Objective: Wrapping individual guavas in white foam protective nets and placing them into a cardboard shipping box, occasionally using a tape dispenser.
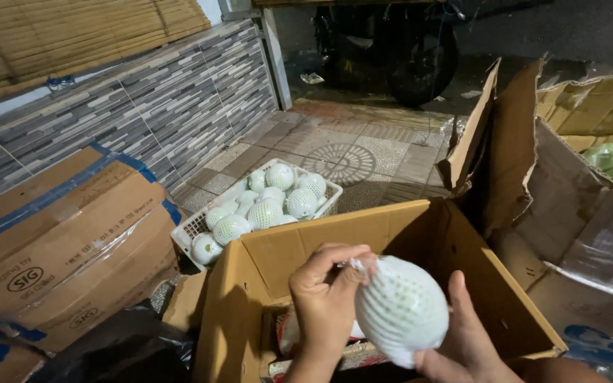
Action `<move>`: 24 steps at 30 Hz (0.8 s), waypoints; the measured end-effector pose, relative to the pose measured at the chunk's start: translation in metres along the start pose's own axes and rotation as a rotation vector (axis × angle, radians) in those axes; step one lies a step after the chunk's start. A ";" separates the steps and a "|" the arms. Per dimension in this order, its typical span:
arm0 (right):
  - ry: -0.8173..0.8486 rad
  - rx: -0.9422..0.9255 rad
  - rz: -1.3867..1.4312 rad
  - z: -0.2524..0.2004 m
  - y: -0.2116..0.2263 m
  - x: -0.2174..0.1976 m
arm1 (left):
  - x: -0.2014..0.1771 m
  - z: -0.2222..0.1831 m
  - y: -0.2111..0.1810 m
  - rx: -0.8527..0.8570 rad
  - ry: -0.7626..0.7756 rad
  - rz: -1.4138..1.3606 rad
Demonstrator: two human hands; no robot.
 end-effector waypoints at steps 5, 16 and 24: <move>-0.436 0.058 -0.147 -0.016 -0.006 -0.063 | -0.009 0.006 -0.005 -0.037 0.093 0.103; -0.073 -1.155 -1.794 -0.050 0.031 0.056 | -0.015 0.009 -0.006 -0.064 0.142 0.723; -0.823 0.067 0.149 -0.018 -0.045 -0.022 | -0.011 0.000 0.015 -0.258 0.100 0.162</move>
Point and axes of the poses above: each hand's wrist, its own z-axis towards the middle knuckle, its own x-axis out of the palm, y = z × x, the point moved 10 cm from there along z, towards the middle knuckle, and after that the axes turned 11 degrees about z, right-handed, at the moved point
